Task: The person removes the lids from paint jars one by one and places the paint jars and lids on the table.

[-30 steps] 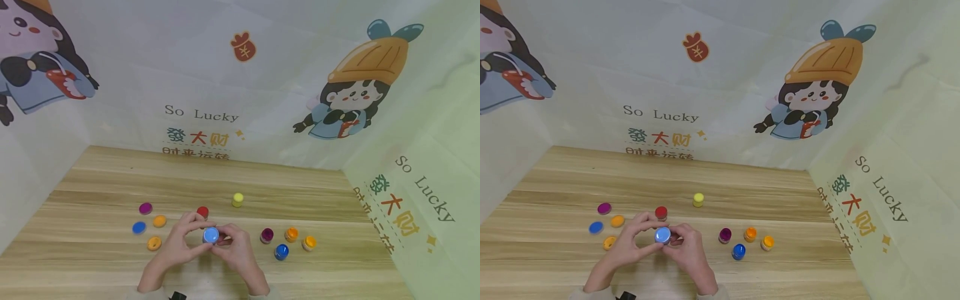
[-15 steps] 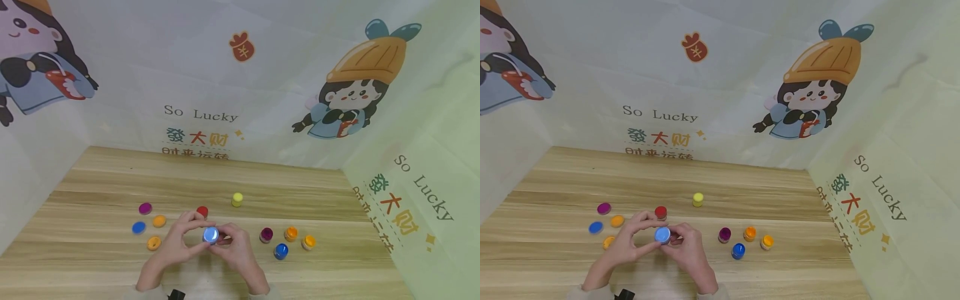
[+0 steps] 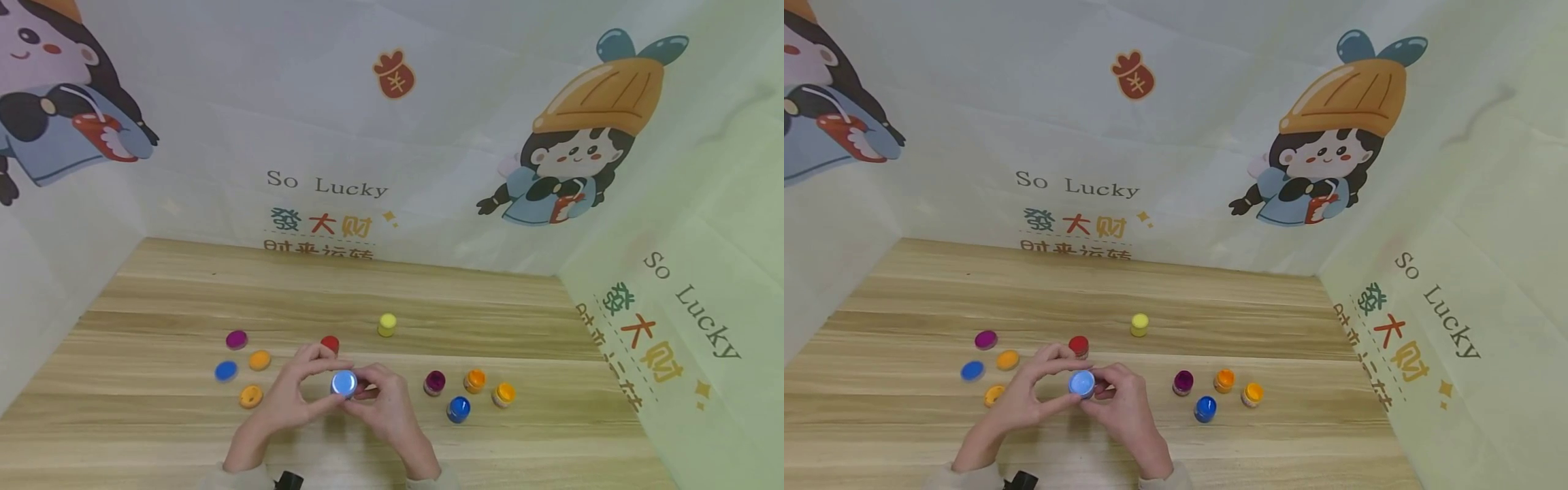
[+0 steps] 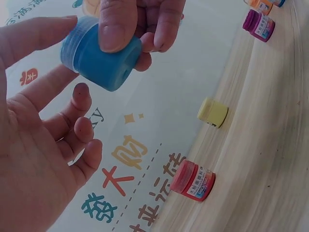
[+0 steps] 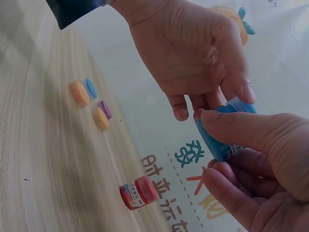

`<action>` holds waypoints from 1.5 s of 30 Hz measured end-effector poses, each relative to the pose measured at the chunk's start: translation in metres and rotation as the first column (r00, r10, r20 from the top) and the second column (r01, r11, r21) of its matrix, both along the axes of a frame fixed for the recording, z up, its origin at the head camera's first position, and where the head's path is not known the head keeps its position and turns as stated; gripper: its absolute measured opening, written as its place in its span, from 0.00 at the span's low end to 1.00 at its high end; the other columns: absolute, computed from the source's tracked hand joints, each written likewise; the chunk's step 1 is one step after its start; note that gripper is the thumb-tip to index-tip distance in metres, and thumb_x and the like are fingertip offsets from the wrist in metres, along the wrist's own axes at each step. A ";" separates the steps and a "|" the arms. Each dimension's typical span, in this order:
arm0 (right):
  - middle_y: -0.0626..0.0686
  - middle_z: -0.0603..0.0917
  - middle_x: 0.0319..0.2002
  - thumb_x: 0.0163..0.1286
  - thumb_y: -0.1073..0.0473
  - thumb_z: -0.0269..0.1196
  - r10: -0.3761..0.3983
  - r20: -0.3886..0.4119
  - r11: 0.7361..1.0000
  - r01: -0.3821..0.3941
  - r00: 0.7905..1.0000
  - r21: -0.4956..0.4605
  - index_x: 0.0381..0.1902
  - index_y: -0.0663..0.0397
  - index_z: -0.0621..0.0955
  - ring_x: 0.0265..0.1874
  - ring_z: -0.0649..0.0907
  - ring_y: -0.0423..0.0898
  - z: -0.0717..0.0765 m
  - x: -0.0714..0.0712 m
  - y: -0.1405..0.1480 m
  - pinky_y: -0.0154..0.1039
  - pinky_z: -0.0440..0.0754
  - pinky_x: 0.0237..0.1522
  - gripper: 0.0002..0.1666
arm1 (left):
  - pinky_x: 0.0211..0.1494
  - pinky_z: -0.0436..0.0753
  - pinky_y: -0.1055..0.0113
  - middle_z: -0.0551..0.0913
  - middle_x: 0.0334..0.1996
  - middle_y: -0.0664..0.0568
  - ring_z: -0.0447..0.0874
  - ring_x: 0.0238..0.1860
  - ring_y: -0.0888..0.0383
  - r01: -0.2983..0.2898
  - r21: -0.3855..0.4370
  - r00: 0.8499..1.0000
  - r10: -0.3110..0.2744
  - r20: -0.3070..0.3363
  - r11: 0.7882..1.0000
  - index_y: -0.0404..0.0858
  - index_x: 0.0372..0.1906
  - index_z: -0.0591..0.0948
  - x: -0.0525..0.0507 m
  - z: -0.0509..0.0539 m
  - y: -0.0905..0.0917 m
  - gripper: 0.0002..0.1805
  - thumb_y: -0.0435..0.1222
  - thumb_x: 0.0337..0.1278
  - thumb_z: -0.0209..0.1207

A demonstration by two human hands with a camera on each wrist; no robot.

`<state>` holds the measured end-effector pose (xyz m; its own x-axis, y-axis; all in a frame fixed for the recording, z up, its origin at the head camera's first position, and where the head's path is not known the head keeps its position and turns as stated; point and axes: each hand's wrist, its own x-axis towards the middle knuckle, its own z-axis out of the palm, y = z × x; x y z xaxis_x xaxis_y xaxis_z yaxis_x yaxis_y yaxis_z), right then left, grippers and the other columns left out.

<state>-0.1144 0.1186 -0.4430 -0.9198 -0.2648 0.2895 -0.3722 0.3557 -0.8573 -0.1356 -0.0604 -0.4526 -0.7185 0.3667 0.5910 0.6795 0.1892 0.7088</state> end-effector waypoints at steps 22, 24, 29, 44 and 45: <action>0.57 0.81 0.34 0.51 0.68 0.72 0.019 -0.005 1.000 -0.019 1.000 -0.015 0.40 0.66 0.82 0.33 0.81 0.44 -0.004 0.002 0.000 0.29 0.80 0.35 0.17 | 0.45 0.69 0.63 0.77 0.36 0.54 0.68 0.42 0.57 -0.049 -0.008 0.998 0.049 -0.034 0.999 0.42 0.37 0.82 0.002 0.001 0.000 0.20 0.33 0.31 0.75; 0.56 0.81 0.34 0.50 0.69 0.72 0.019 -0.005 1.000 -0.019 1.000 -0.007 0.40 0.66 0.82 0.33 0.81 0.44 -0.004 0.002 -0.001 0.28 0.80 0.35 0.17 | 0.43 0.69 0.63 0.77 0.36 0.55 0.68 0.41 0.58 -0.072 -0.024 0.997 0.071 -0.034 0.997 0.44 0.36 0.79 0.002 0.000 0.001 0.23 0.35 0.28 0.76; 0.57 0.81 0.35 0.49 0.69 0.72 0.023 0.001 1.000 -0.023 1.000 -0.011 0.40 0.67 0.82 0.34 0.81 0.44 -0.003 0.002 -0.002 0.29 0.80 0.35 0.18 | 0.43 0.68 0.63 0.74 0.37 0.58 0.66 0.41 0.60 -0.069 -0.058 0.997 0.067 -0.039 0.996 0.43 0.46 0.79 0.003 0.000 0.002 0.29 0.38 0.30 0.75; 0.55 0.81 0.35 0.50 0.68 0.72 0.040 0.005 0.999 -0.040 0.999 -0.022 0.41 0.65 0.82 0.34 0.81 0.45 -0.003 0.002 -0.003 0.28 0.79 0.36 0.18 | 0.41 0.68 0.64 0.75 0.36 0.59 0.67 0.40 0.60 -0.089 -0.067 0.995 0.085 -0.053 0.994 0.45 0.39 0.77 0.002 0.000 0.001 0.25 0.39 0.28 0.76; 0.55 0.81 0.35 0.50 0.68 0.72 0.040 0.007 0.999 -0.040 0.999 -0.022 0.41 0.65 0.82 0.34 0.81 0.45 -0.003 0.002 -0.003 0.28 0.79 0.36 0.18 | 0.41 0.68 0.63 0.75 0.37 0.59 0.67 0.40 0.59 -0.083 -0.064 0.995 0.080 -0.051 0.994 0.45 0.41 0.78 0.002 0.000 0.001 0.26 0.39 0.28 0.76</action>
<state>-0.1127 0.1155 -0.4463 -0.9106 -0.2954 0.2890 -0.3796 0.3216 -0.8675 -0.1336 -0.0597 -0.4525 -0.7187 0.3476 0.6022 0.6932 0.2907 0.6596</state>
